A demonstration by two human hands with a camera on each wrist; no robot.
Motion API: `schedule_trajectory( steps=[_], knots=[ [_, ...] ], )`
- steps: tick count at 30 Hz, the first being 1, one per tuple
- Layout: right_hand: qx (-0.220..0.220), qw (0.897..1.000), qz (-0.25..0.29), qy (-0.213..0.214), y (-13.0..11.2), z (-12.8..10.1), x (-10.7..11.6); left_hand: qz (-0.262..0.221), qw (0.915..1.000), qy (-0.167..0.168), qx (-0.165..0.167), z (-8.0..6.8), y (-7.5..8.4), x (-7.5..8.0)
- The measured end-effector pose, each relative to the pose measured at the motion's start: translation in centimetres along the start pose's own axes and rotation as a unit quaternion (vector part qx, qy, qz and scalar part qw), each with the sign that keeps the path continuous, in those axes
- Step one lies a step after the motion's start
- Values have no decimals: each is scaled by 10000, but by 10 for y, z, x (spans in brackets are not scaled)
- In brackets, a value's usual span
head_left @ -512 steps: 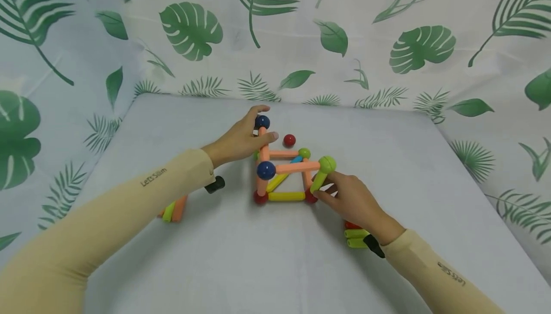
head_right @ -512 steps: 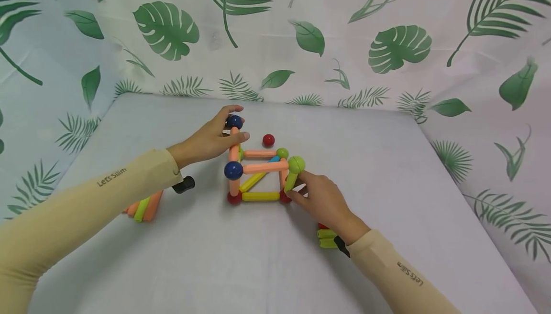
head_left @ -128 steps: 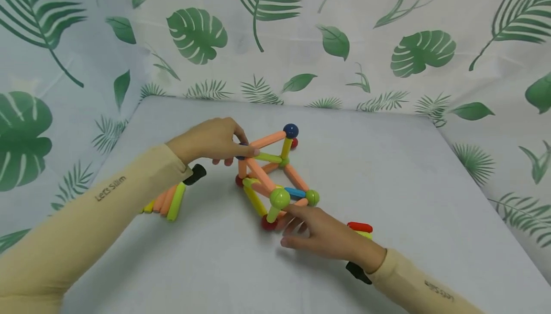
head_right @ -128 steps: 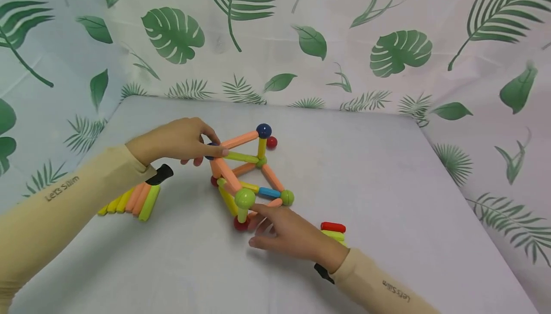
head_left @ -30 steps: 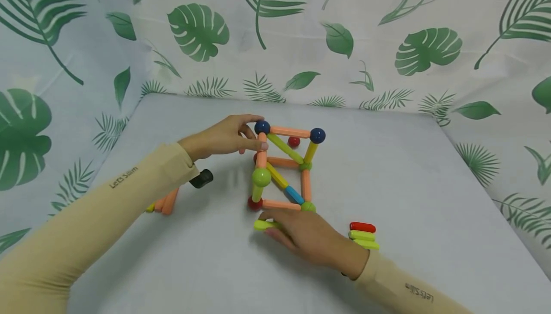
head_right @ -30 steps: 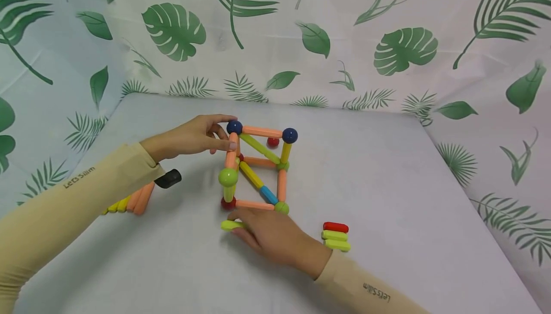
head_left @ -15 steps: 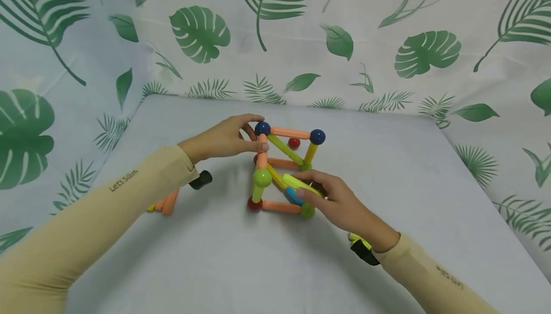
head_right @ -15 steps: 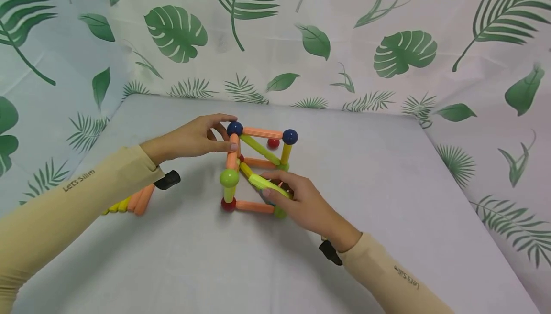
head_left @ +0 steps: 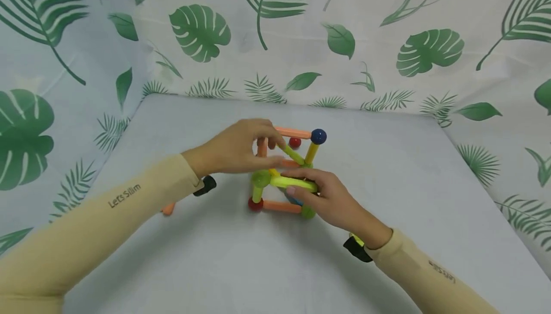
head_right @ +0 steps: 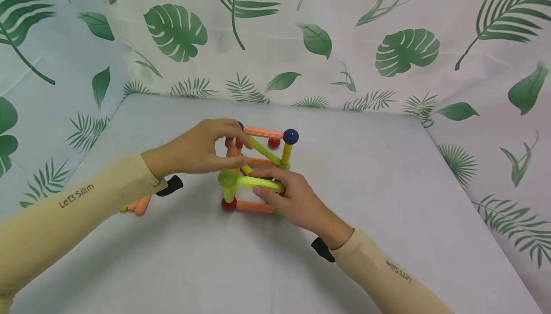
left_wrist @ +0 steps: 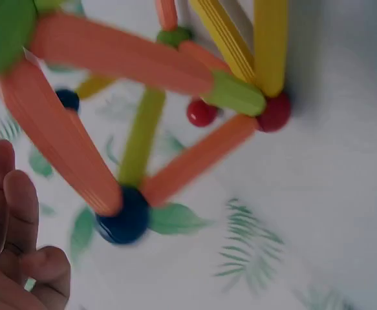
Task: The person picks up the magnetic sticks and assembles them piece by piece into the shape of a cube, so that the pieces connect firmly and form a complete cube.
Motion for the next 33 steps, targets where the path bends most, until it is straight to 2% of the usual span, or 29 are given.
schedule_trajectory(
  steps=[2, 4, 6, 8, 11, 14, 18, 21, 24, 27, 31, 33],
  knots=[
    [-11, 9999, 59, 119, 1, 1, 1, 443, 9973, -231, -535, -1, 13, -9],
    [-19, 9997, 138, 217, 3, 2, 1, 948, 9913, -354, -839, -2, 21, -17],
    [-40, 9994, 207, 271, 6, 3, 0, 1355, 9855, -384, -943, -4, 24, -21],
    [-100, 9993, 206, 301, 8, 2, 1, 1526, 9828, -359, -971, -5, 24, -23],
    [-219, 9993, 84, 297, 10, -1, 7, 1447, 9832, -290, -1078, -7, 20, -24],
    [-381, 9990, -176, 166, 16, -4, 17, 1390, 9799, -141, -1421, -8, 17, -25],
    [-662, 9965, -506, -45, 37, -7, 37, 1661, 9660, 280, -1960, -11, 14, -27],
    [-1049, 9924, -643, -5, 62, -7, 57, 1830, 9562, 553, -2215, -12, 12, -29],
    [-1485, 9849, -879, 129, 90, -2, 76, 1895, 9508, 693, -2350, -12, 11, -30],
    [-1726, 9767, -1260, 191, 113, 6, 88, 1899, 9486, 755, -2418, -12, 10, -32],
    [-1778, 9728, -1484, 73, 133, 22, 93, 1851, 9461, 827, -2525, -12, 9, -33],
    [-1652, 9735, -1579, -74, 138, 31, 92, 1826, 9444, 875, -2589, -12, 9, -33]
  ],
)
Point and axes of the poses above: each hand's wrist, its own z-axis towards the middle knuckle, its own x-axis out of the back of the hand, y = z × x, the point moved 3 cm from there along z, towards the middle knuckle, and after that the axes turned 8 degrees about x, right-handed, at the moved point
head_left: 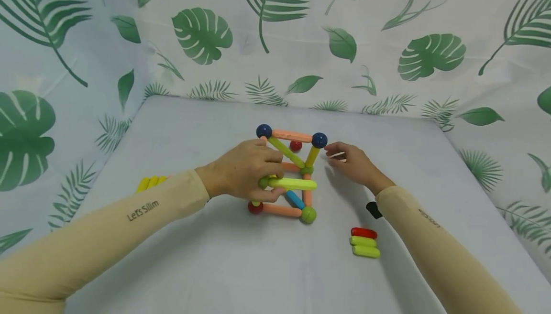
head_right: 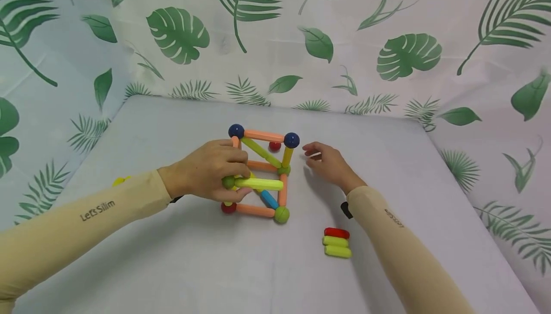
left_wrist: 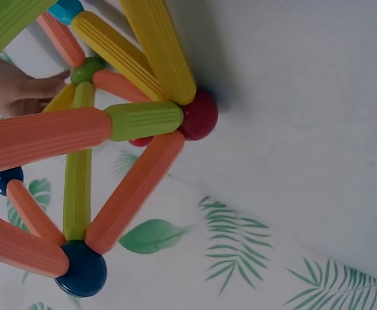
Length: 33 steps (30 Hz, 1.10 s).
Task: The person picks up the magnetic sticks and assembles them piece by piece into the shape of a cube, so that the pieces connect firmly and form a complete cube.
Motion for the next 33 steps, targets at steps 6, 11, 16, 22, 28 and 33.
schedule_trajectory(
  steps=[6, 11, 16, 22, 28, 33],
  knots=[
    [671, 9960, -508, -304, -11, 24, -7, -28, 9994, 264, -217, -1, 1, 1],
    [841, 9923, -759, -508, -20, 35, -12, -96, 9990, 302, -304, -1, 2, 1],
    [783, 9936, -494, -640, -25, 38, -14, -119, 9990, 294, -326, 0, 2, 0],
    [511, 9887, -1404, 106, -19, 35, -8, 3, 9992, 261, -303, 0, 1, 1],
    [580, 9857, -1583, -24, -13, 33, -10, 67, 9992, 249, -307, -1, -1, 0],
    [598, 9792, -1937, 57, -13, 24, -13, 51, 9992, 246, -310, -2, -2, -1]
  ],
)
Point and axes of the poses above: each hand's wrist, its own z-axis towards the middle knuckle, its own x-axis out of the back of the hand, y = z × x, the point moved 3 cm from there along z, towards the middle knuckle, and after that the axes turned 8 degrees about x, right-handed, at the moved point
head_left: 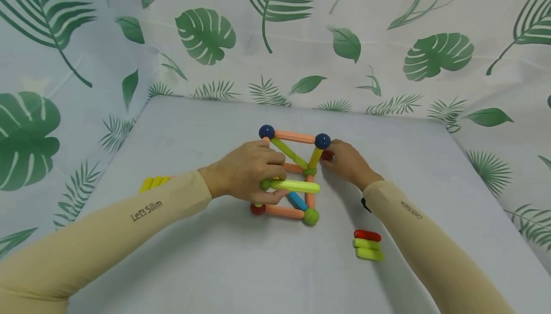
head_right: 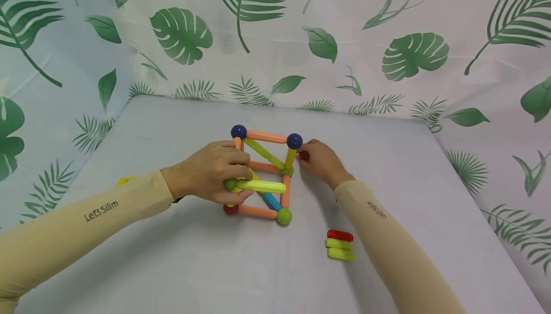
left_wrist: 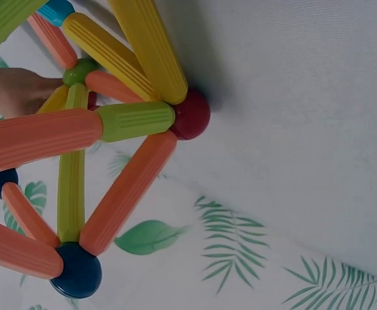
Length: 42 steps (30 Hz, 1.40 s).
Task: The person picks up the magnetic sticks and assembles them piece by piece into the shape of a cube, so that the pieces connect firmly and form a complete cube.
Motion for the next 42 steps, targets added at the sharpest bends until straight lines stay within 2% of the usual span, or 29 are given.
schedule_trajectory(
  steps=[4, 7, 9, 13, 18, 21, 25, 29, 36, 40, 42],
  knots=[
    [-370, 9989, 304, 7, -5, -25, 4, 23, 10000, -36, 6, 2, 1, 1],
    [-512, 9942, 939, -113, -11, -47, 8, 130, 9999, -95, 41, 2, 1, 2],
    [-443, 9879, 1473, -216, -19, -60, 11, 179, 9997, -123, 69, 2, 2, 3],
    [-21, 9657, 2571, -348, -40, -80, 21, 157, 9997, -132, 110, 1, 2, 5],
    [636, 9409, 3318, -221, -63, -94, 33, 76, 9999, -89, 85, 1, 1, 5],
    [743, 9272, 3670, -120, -71, -98, 38, 61, 9999, -79, 76, 0, 1, 5],
    [606, 9067, 4173, -63, -76, -102, 42, 62, 9998, -149, 112, 0, 2, 4],
    [421, 8932, 4476, 36, -79, -105, 44, 74, 9994, -293, 180, 0, 3, 3],
    [97, 8825, 4696, 231, -82, -109, 44, 69, 9987, -422, 280, 1, 3, 1],
    [-162, 8733, 4869, -39, -82, -110, 39, 51, 9990, -370, 231, 0, 3, 1],
    [-258, 8816, 4700, -348, -82, -111, 34, 33, 9993, -314, 189, 0, 3, 1]
  ],
)
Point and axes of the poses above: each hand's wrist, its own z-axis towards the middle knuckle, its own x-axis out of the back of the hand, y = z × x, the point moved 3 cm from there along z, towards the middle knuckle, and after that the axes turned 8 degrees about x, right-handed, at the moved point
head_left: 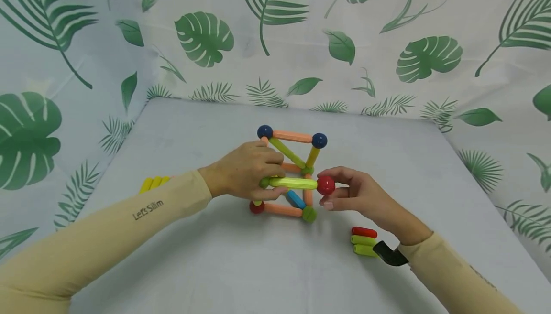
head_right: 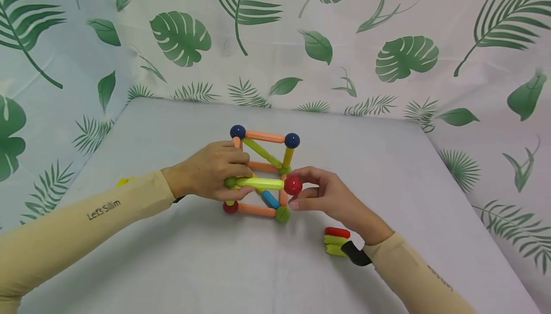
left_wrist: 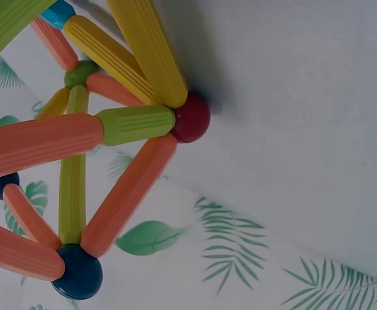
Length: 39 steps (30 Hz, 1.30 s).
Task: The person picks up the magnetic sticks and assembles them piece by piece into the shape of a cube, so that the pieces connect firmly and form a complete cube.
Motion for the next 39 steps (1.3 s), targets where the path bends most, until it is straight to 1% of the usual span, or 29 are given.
schedule_trajectory(
  steps=[2, 4, 6, 7, 9, 12, 14, 16, 20, 24, 30, 34, 36, 39],
  knots=[
    [-216, 9982, -384, -409, 5, -1, -5, -5, 10000, 57, -36, 0, 0, 0],
    [-336, 9906, -813, -1045, 8, -3, -15, -4, 9999, 108, -78, 0, 0, -1],
    [-346, 9770, -1310, -1646, 9, -6, -28, 18, 9998, 157, -111, 0, 0, -3],
    [-318, 9684, -1617, -1874, 9, -7, -36, 29, 9998, 158, -108, 0, 0, -3],
    [-161, 9507, -2270, -2109, 9, -9, -51, 23, 9998, 165, -120, 1, 0, -3],
    [209, 9289, -3109, -2004, 9, -8, -69, 33, 9998, 125, -116, 1, 1, -2],
    [430, 9209, -3390, -1875, 8, -6, -75, 36, 9999, 100, -112, 1, 0, -2],
    [569, 9178, -3495, -1797, 8, -3, -77, 57, 9999, 86, -104, 1, 1, -2],
    [544, 9121, -3718, -1638, 8, 1, -76, 51, 9999, 81, -104, 2, 0, -1],
    [436, 9126, -3746, -1580, 9, 7, -73, 37, 9999, 75, -97, 2, -2, -2],
    [347, 9143, -3767, -1450, 12, 19, -66, -137, 9998, 90, 132, 3, -11, -1],
    [278, 9114, -3877, -1351, 13, 29, -64, -180, 9995, 108, 250, 1, -18, -1],
    [197, 9051, -4039, -1314, 12, 32, -65, -180, 9993, 66, 327, 1, -20, -1],
    [143, 8877, -4391, -1380, 8, 35, -73, -170, 9991, 10, 396, 2, -23, -2]
  ],
)
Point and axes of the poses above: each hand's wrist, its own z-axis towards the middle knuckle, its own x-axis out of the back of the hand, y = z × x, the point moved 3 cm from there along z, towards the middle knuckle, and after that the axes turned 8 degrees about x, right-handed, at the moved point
